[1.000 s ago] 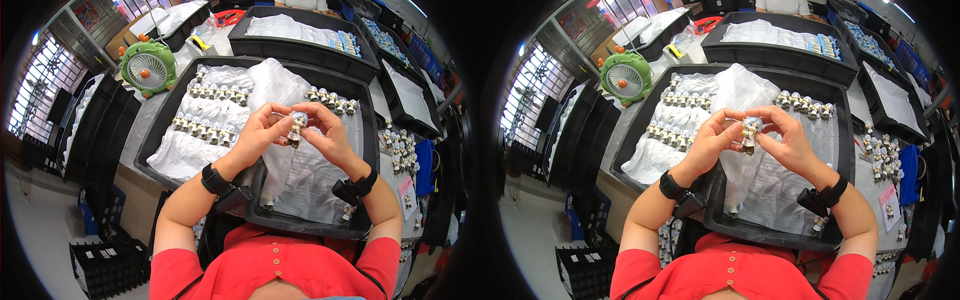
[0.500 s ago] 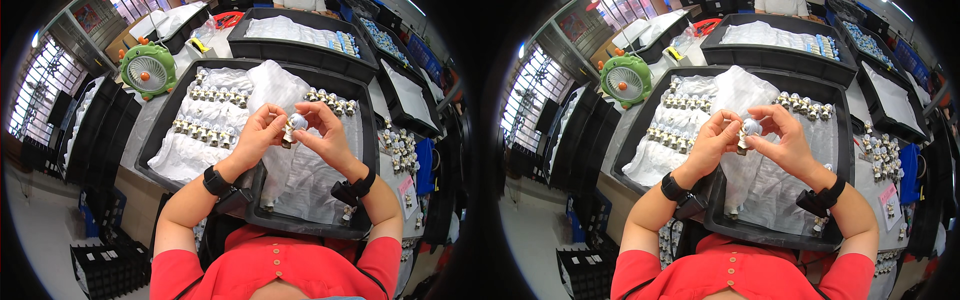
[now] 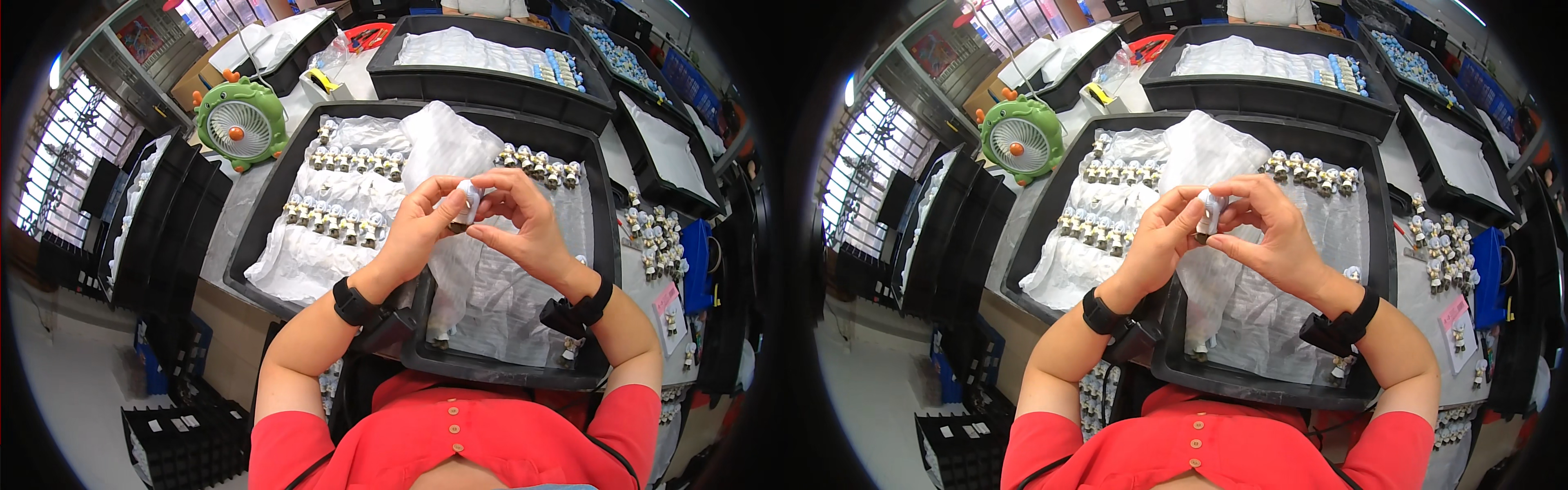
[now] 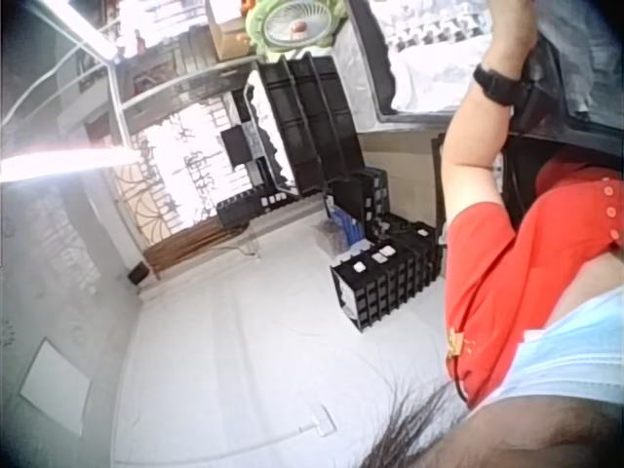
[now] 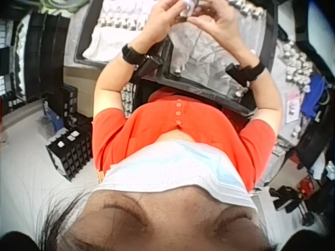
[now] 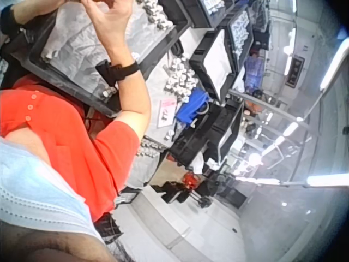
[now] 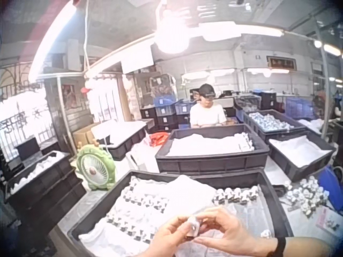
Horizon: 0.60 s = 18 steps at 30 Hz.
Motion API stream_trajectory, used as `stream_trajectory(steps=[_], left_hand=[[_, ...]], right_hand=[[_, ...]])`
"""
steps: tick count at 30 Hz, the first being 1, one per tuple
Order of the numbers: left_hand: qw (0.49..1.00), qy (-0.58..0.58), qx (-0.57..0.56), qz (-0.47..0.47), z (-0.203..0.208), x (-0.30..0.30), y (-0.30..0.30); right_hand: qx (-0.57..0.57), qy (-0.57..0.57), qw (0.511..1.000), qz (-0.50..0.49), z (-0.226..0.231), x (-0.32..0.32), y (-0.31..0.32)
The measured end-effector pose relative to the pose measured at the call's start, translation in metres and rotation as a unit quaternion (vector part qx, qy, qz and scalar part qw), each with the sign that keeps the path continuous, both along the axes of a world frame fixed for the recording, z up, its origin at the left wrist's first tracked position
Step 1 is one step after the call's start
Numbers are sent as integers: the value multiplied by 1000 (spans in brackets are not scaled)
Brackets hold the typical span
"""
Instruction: The person assembles small, bell-shaped miniature figures by hand. They pick up individual components from a tray, fit them together, and place the completed figures into a black tray lined with white tissue paper. The process is repeated for multiple units throughout the clip.
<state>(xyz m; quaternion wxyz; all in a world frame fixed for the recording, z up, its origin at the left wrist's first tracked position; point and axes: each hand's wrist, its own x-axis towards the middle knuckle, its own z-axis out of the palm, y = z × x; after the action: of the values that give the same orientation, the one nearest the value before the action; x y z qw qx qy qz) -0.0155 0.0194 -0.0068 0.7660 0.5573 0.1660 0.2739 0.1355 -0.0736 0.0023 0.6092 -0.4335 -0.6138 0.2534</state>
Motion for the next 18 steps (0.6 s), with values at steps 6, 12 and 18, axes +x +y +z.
stream_trajectory(steps=[6,12,18], left_hand=[[998,2,-40,-46,-1,1,-6],[998,-7,-23,-53,0,1,-5],[993,-46,-77,-77,3,1,-5]], right_hand=[[8,-67,998,-21,2,1,-1],[22,-69,996,-52,0,2,-1],[18,-103,991,-80,1,4,-1]])
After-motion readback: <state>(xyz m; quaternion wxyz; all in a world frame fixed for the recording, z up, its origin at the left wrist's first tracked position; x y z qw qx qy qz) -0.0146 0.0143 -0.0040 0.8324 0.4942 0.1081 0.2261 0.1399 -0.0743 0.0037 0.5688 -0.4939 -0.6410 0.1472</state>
